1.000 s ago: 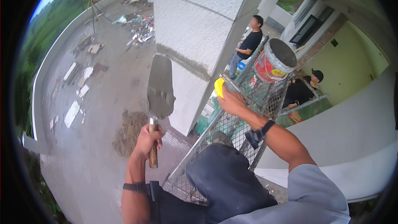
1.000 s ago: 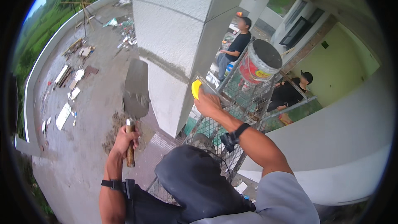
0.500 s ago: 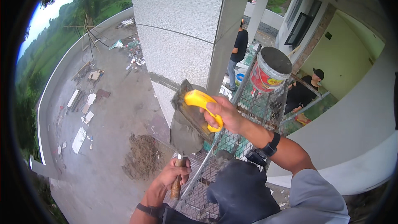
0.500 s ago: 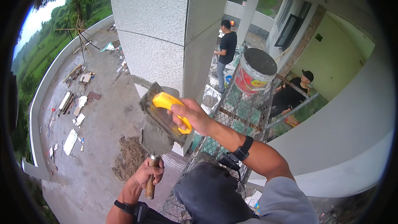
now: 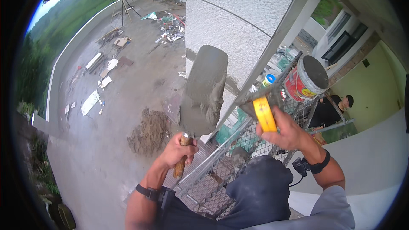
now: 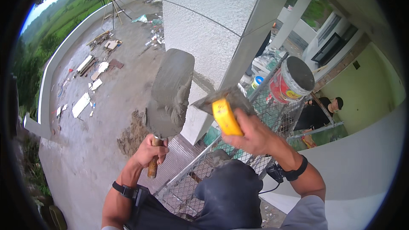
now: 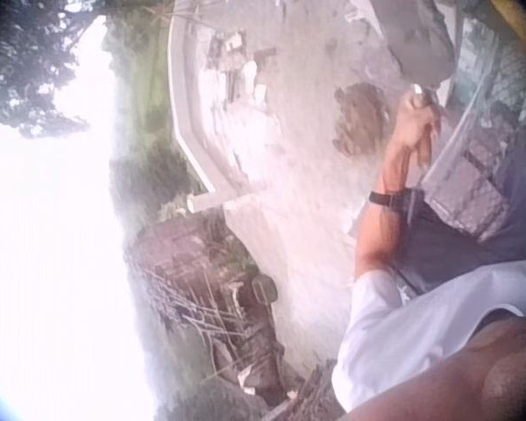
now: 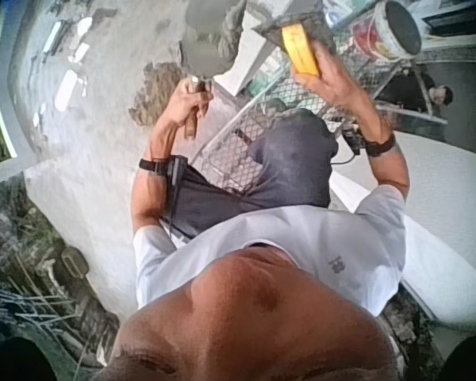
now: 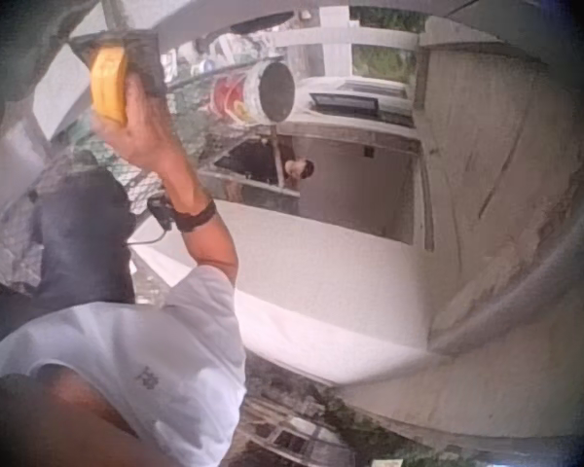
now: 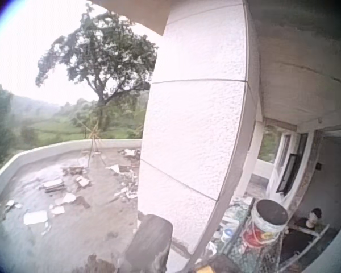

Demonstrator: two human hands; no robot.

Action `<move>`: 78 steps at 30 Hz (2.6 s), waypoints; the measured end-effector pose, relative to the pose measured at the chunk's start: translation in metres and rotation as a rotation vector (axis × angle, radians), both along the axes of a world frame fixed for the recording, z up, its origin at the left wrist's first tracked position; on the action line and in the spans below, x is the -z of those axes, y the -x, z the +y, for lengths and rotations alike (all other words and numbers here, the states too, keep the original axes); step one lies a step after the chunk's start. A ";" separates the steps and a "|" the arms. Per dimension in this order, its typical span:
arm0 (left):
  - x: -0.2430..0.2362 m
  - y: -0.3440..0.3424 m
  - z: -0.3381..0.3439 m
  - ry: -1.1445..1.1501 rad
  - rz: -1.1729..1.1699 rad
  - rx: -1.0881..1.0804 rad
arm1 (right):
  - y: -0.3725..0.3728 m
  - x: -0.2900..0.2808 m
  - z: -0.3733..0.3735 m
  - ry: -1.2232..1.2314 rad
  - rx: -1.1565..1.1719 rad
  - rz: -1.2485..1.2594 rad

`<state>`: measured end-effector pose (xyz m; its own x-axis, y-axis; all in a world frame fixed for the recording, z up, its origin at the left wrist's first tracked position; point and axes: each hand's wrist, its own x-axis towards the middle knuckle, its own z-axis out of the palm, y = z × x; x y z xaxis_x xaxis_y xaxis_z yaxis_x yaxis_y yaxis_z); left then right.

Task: Applying and smoothing plaster onto a concrete building column using a trowel and a float tool.

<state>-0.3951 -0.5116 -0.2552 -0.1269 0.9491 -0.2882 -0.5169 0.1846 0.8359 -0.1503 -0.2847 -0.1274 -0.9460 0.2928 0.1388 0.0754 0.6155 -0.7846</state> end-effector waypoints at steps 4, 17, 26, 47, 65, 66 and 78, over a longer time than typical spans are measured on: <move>-0.001 0.000 0.002 0.031 0.124 0.044 | 0.022 -0.020 -0.014 -0.664 -0.269 0.048; -0.009 0.004 -0.002 0.042 0.706 -0.008 | 0.041 -0.017 -0.008 -0.901 -0.274 0.195; 0.010 0.011 -0.012 0.118 0.483 -0.099 | 0.049 0.014 0.024 0.248 0.315 0.834; 0.025 0.022 -0.011 0.187 0.393 -0.107 | 0.096 0.058 0.092 0.350 0.592 0.854; 0.031 0.023 -0.010 0.110 0.297 -0.168 | 0.097 -0.016 0.096 0.356 0.483 0.805; 0.031 0.023 -0.011 0.110 0.313 -0.165 | 0.097 -0.014 0.099 0.350 0.510 0.846; 0.033 0.023 -0.009 0.088 0.273 -0.135 | 0.081 -0.096 0.090 0.339 0.321 0.865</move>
